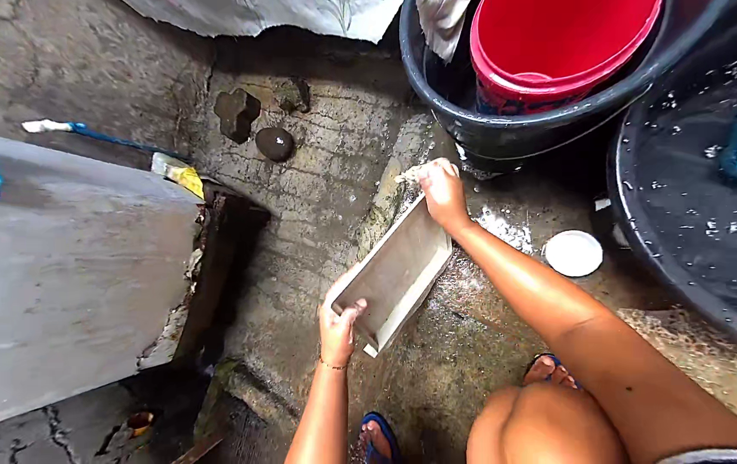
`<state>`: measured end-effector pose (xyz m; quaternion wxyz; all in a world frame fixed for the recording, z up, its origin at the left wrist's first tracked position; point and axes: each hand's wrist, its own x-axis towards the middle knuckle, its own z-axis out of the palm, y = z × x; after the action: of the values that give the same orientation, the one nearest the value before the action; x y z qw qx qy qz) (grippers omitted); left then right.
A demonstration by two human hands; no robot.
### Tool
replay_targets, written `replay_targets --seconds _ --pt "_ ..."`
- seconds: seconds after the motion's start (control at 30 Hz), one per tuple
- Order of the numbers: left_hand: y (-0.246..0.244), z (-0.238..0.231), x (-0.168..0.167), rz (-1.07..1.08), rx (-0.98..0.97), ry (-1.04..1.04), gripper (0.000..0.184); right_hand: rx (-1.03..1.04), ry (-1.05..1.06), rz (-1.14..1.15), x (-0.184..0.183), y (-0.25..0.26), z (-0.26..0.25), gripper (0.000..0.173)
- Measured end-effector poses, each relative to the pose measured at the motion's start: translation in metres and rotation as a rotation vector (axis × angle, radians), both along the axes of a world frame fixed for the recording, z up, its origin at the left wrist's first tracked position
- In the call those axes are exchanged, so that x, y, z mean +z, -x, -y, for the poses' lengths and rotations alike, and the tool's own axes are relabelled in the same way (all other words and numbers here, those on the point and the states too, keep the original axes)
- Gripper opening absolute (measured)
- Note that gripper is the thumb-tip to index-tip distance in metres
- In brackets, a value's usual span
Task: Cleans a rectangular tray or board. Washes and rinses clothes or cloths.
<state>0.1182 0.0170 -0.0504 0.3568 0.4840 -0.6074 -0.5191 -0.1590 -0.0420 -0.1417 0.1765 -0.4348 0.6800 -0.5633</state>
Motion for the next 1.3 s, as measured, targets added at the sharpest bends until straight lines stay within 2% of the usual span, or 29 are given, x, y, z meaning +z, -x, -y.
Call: replay_targets --seconds 0.1,0.2,0.3,0.4,0.47,0.5,0.57,0.63,0.73,0.8,0.83,0.9,0.97,1.03,1.1,1.2,1.3 --pt "0.008 -0.003 -0.013 -0.062 0.193 0.074 0.035 -0.068 -0.095 0.335 0.003 -0.003 0.014 0.038" --pt "0.008 -0.007 -0.021 -0.095 0.34 0.131 0.021 -0.156 -0.141 0.503 -0.007 -0.011 0.02 0.047" --pt "0.004 -0.01 -0.03 -0.141 0.427 0.145 0.021 -0.128 -0.249 0.366 -0.034 -0.032 0.004 0.045" --pt "-0.002 -0.012 -0.037 -0.143 0.486 0.133 0.023 0.008 -0.388 0.21 -0.067 -0.043 -0.026 0.042" --pt "-0.006 -0.011 -0.042 -0.139 0.503 0.126 0.024 0.072 -0.392 0.181 -0.08 -0.042 -0.033 0.041" --pt "-0.008 -0.011 -0.042 -0.14 0.5 0.121 0.024 0.106 -0.384 0.251 -0.084 -0.04 -0.032 0.041" --pt "-0.01 -0.008 -0.04 -0.139 0.483 0.111 0.024 0.109 -0.323 0.585 -0.087 -0.034 -0.02 0.042" --pt "-0.01 -0.007 -0.039 -0.134 0.465 0.113 0.024 -0.038 -0.195 0.994 -0.077 -0.024 0.002 0.046" --pt "-0.015 -0.008 -0.038 -0.115 0.46 0.114 0.024 -0.256 0.058 1.453 -0.046 -0.001 0.023 0.043" --pt "-0.018 -0.009 -0.041 -0.105 0.473 0.111 0.024 -0.301 0.154 1.614 -0.031 0.02 0.022 0.047" --pt "-0.018 -0.008 -0.042 -0.105 0.478 0.11 0.024 -0.281 0.166 1.606 -0.028 0.027 0.019 0.047" --pt "-0.018 -0.007 -0.043 -0.104 0.481 0.106 0.023 -0.186 0.113 1.379 -0.034 0.028 0.006 0.04" --pt "-0.016 -0.007 -0.045 -0.104 0.47 0.099 0.024 -0.009 -0.038 1.022 -0.042 0.013 -0.012 0.037" --pt "-0.011 -0.008 -0.048 -0.083 0.469 0.092 0.025 0.203 -0.234 0.623 -0.051 -0.01 -0.025 0.046" --pt "-0.01 -0.012 -0.052 -0.033 0.497 0.061 0.029 0.319 -0.431 0.288 -0.071 -0.028 -0.035 0.051" --pt "-0.016 -0.013 -0.056 -0.023 0.591 -0.105 0.039 0.416 -0.565 0.047 -0.104 -0.034 -0.064 0.047" --pt "-0.023 -0.007 -0.066 -0.111 0.696 -0.301 0.045 0.483 -0.665 -0.057 -0.117 -0.025 -0.086 0.043"
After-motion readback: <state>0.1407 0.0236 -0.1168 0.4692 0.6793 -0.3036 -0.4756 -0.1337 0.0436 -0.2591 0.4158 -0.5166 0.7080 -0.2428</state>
